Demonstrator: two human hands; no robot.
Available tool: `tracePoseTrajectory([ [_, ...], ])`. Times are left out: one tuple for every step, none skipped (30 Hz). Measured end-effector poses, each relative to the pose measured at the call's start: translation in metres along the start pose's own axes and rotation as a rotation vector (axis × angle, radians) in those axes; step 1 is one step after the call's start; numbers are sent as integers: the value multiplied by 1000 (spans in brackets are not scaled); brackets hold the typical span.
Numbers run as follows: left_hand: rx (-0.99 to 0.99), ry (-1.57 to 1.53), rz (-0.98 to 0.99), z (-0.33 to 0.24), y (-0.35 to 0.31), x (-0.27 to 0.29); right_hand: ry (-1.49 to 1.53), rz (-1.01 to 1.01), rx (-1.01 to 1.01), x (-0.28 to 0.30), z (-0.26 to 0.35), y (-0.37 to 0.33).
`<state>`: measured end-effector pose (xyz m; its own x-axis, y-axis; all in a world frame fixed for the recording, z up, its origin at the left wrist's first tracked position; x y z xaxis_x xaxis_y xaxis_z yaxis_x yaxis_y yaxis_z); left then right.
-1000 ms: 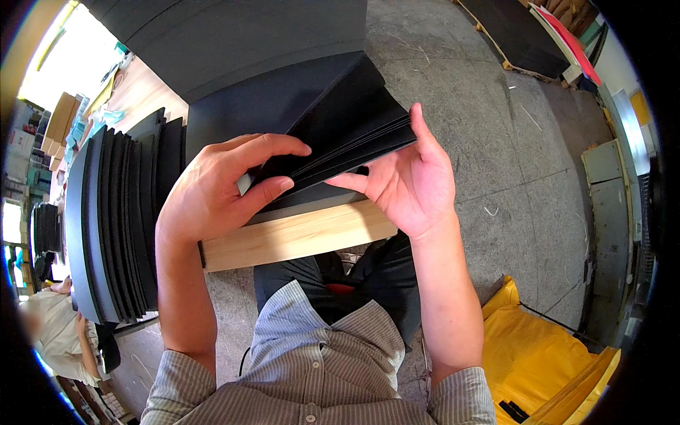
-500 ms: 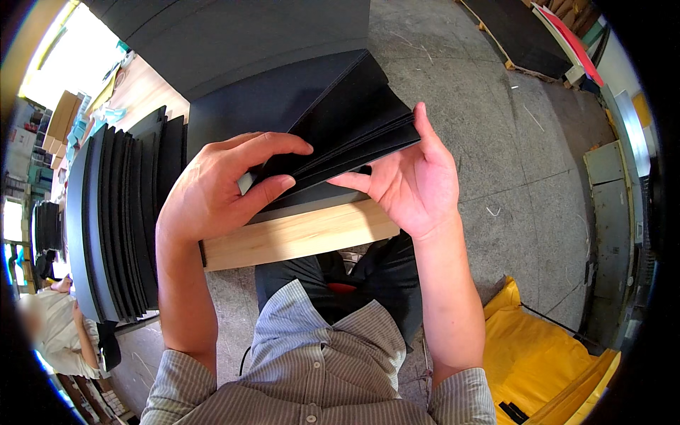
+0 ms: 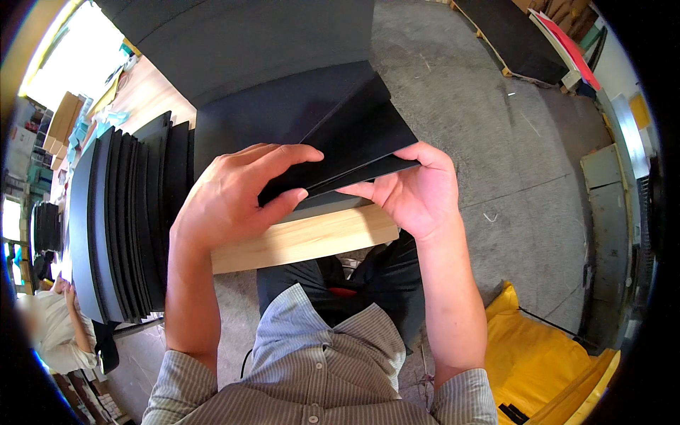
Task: The person repeatedly picks up small stacks of black rectangular sheets from a table and places them onto a larger pile on a wooden block. The person handles the sheets by hand, aligning them before stacking. A coworker is visible in the background performing similar tasks.
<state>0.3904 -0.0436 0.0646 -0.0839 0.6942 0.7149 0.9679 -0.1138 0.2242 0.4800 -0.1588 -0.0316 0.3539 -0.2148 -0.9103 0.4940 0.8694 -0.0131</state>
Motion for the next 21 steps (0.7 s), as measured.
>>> tracePoseTrajectory([
  [-5,25,4,-2,-1,-2,3,-8,-5,0,-1,0],
  [28,28,4,-1,-2,-3,-9,-30,-11,1,-1,0],
  [25,22,0,-2,-2,-3,-21,-52,-17,2,-1,0],
  [20,18,-3,-3,-2,-2,-32,-73,-21,2,0,-1],
  [16,14,-6,-4,-2,-2,-31,-79,-26,3,0,-1],
  [28,9,-5,-4,-1,-2,-31,-85,-31,6,0,-2],
  [44,9,-6,-3,-2,-2,-28,-87,-38,6,-1,-1],
  [59,7,-7,-3,-3,-1,-38,-81,-44,4,-1,-1],
  [40,28,-25,-3,-4,-1,-49,-74,-50,2,-2,0],
  [18,47,-41,-3,-5,-3,-59,-70,-53,0,-1,-1],
  [-3,66,-57,-4,-4,-3,-61,-75,-52,0,-1,0],
  [-5,76,-61,-6,-4,-4,-63,-80,-52,0,0,0],
  [-6,86,-62,-9,-3,-6,-63,-86,-50,0,0,0],
  [-7,95,-63,-11,-2,-6,-43,-54,-40,-2,1,1],
  [-26,145,-51,-13,-2,-7,-23,-22,-29,-3,2,2],
  [-42,197,-38,-13,-3,-6,0,11,-21,-4,1,2],
  [-58,248,-26,-12,-4,-5,1,28,-9,-7,2,1],
  [-65,196,-24,-9,-3,-4,2,45,4,-12,3,-1],
  [-68,147,-23,-4,-3,-3,6,63,14,-15,3,-1],
  [-72,98,-22,-2,-3,-3,-6,49,13,-13,2,0],
  [-54,69,-21,-3,-3,-1,-19,34,12,-11,1,2],
])
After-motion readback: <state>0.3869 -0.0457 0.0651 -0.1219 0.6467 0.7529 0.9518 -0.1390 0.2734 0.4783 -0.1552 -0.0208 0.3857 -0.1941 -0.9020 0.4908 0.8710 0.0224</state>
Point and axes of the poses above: each hand's wrist, its own y-axis towards the middle knuckle, its own x-axis out of the back of the hand, z = x × y, the point moved 9 cm from there along y, towards the middle knuckle, and after that the axes turned 14 degrees about -y, right-handed, at the moved point
